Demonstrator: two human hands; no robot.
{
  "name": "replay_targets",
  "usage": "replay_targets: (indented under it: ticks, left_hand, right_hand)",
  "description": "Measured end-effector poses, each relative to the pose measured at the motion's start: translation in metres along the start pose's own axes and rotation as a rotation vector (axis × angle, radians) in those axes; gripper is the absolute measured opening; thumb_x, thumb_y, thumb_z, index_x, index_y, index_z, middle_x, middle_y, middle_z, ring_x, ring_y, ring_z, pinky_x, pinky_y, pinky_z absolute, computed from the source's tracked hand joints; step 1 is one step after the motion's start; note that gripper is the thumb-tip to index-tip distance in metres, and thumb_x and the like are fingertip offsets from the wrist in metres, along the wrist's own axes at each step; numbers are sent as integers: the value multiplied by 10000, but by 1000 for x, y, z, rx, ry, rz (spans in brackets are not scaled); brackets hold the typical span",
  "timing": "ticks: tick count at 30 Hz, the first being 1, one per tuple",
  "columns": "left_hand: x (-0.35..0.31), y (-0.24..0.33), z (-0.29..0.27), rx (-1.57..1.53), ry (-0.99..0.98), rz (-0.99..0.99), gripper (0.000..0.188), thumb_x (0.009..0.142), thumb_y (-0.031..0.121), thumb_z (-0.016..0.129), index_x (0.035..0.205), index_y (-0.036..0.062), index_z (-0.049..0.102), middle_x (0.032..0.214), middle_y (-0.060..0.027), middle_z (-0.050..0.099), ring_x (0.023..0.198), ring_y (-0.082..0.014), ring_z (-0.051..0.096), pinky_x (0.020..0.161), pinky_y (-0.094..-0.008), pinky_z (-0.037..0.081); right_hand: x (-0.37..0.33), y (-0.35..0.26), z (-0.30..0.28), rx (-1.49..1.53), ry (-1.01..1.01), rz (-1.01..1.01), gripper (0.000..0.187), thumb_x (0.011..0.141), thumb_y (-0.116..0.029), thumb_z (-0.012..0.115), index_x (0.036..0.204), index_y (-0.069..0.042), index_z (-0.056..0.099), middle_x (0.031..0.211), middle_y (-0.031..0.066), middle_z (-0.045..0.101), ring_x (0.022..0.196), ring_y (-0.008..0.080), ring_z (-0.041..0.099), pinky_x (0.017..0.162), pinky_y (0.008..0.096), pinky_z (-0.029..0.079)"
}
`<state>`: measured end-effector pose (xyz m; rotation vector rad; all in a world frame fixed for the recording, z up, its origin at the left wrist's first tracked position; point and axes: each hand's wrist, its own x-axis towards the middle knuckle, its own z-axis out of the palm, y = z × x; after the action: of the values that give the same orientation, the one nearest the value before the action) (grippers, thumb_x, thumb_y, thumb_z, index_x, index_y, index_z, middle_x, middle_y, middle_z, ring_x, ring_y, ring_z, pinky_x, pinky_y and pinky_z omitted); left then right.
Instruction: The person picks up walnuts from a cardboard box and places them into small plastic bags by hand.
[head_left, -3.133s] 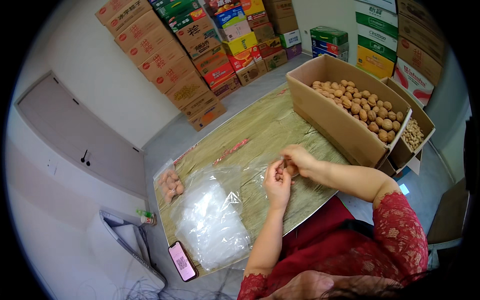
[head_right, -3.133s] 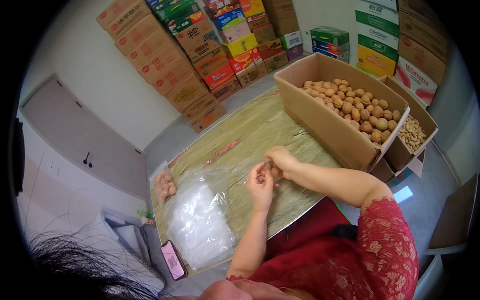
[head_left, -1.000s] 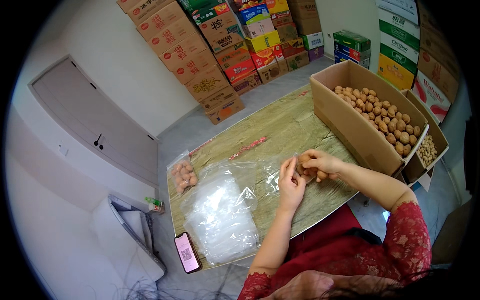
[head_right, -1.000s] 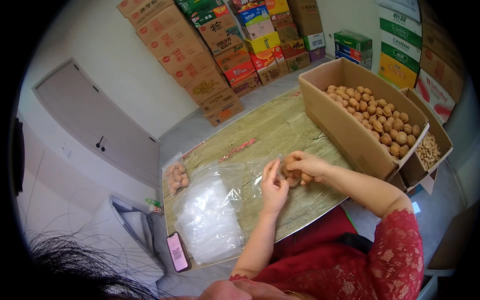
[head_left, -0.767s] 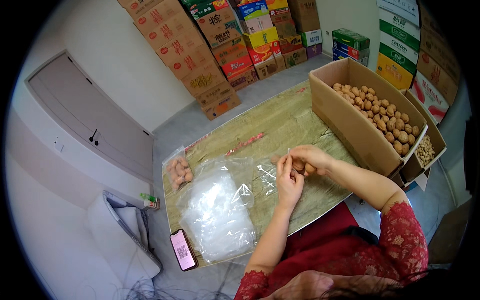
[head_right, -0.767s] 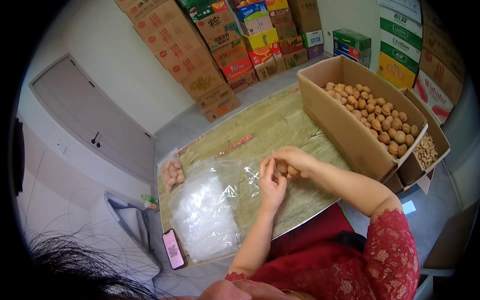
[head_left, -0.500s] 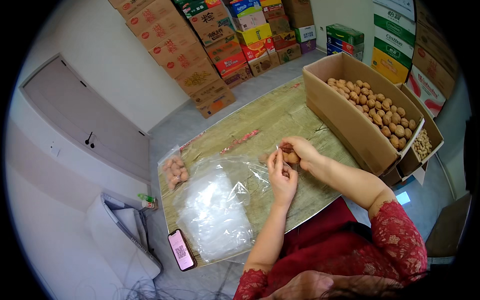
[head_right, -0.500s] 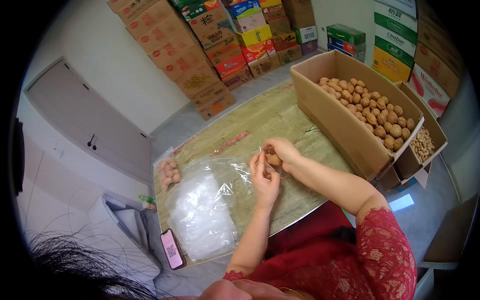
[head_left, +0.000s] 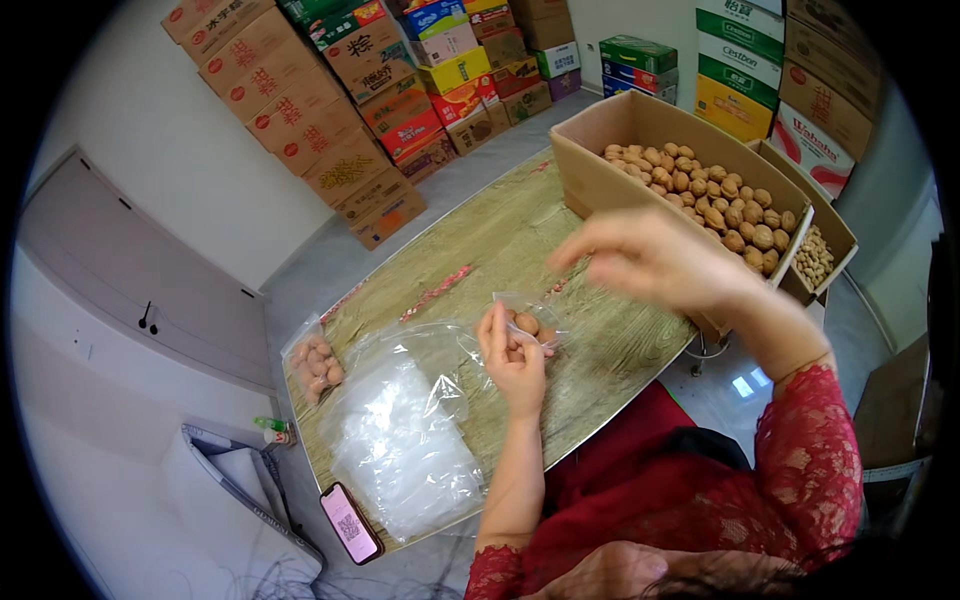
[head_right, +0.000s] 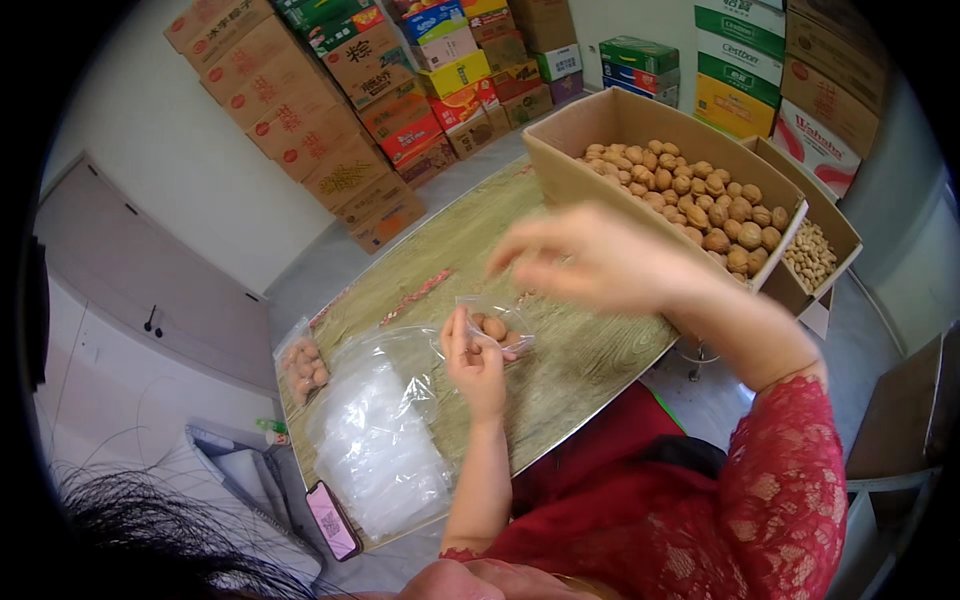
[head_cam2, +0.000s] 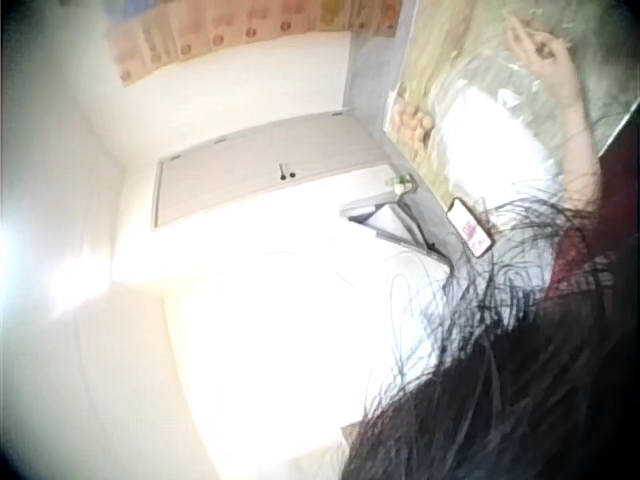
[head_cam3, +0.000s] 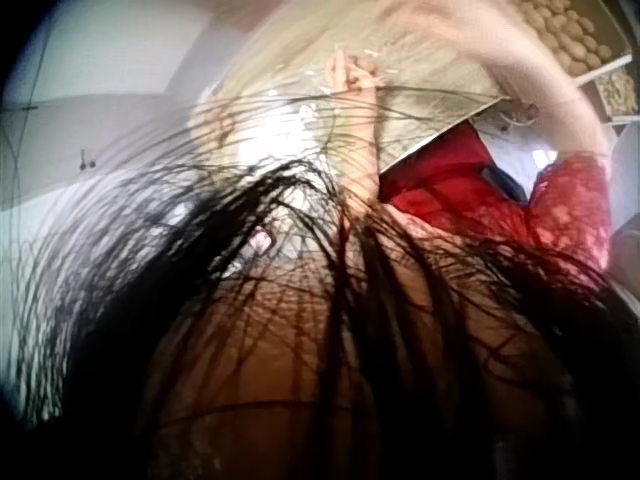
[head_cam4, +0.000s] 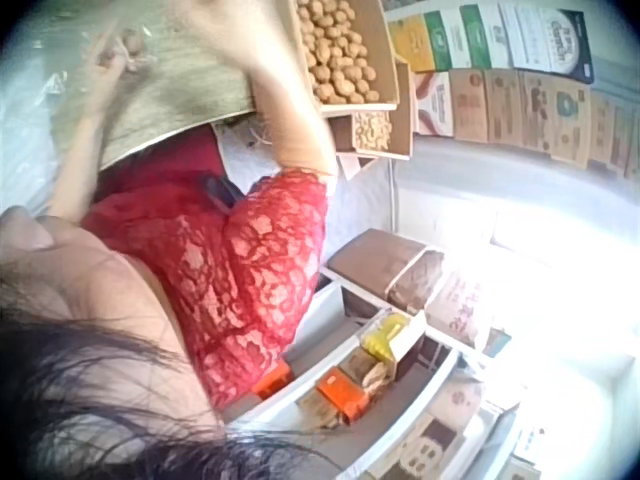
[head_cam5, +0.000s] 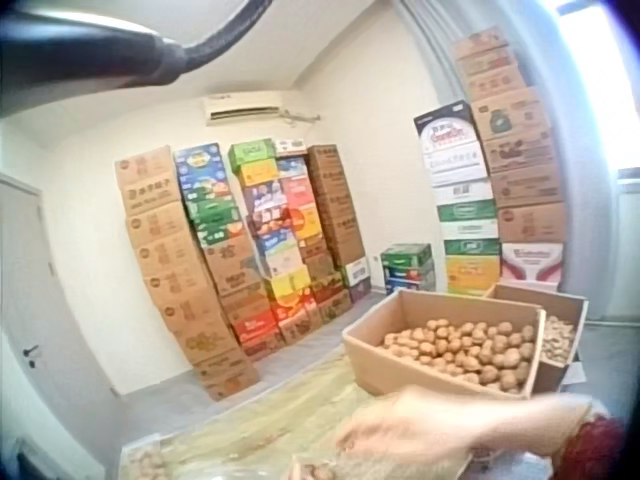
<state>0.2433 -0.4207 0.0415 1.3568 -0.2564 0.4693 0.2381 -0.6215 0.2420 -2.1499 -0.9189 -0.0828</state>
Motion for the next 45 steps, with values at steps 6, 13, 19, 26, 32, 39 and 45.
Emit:
replay_targets:
  ticks: [6,13,19,26,32,39,45]
  left_hand:
    - [3,9,4,-91,-97,24,583,803,-153,456,1376,-56,418,1320,-112,362,698,-90,581,566,-221,540]
    - [0,1,2,-10,-152,18,568,828,-145,430,1388,-54,406,1356,-112,346,681,-90,574,567,-233,526]
    - [0,2,2,-28,-139,33,565,825,-138,433,1382,-47,423,1345,-105,364,679,-97,576,576,-238,520]
    - [1,5,6,-6,-140,22,567,824,-163,419,1379,-52,419,1321,-100,368,702,-123,573,590,-267,533]
    - [0,4,3,10,-128,-2,563,824,-164,422,1376,-53,422,1310,-97,375,717,-117,573,599,-264,538]
    - [0,2,6,-33,-112,-11,564,827,-163,419,1379,-48,421,1315,-95,372,745,-103,575,600,-256,538]
    - [-2,0,5,16,-71,-43,565,823,-155,439,1375,-33,442,1332,-96,381,732,-83,552,608,-227,527]
  right_hand:
    - [-29,129,-109,-515,16,453,358,873,-279,561,1138,-47,622,1039,169,665,937,291,647,821,374,503]
    - [-53,181,-72,-486,-461,853,862,754,-412,721,1476,-295,266,1343,207,462,1224,362,498,998,444,401]
    - [-52,158,-57,-533,-316,836,784,773,-435,694,1443,-281,317,1307,243,456,1171,386,516,953,460,428]
    - [-65,201,-58,-462,-251,653,631,836,-430,625,1388,-267,367,1239,272,479,1120,417,530,937,489,422]
    - [-55,201,-50,-456,-206,639,521,885,-380,570,1358,-233,411,1186,238,552,1079,398,560,915,466,440]
    - [-58,210,-46,-328,-92,511,421,918,-336,548,1307,-197,467,1124,191,619,1025,371,598,885,430,462]
    - [-47,179,-61,-218,-245,709,483,883,-249,618,1338,-161,479,1263,143,570,1141,261,548,958,371,417]
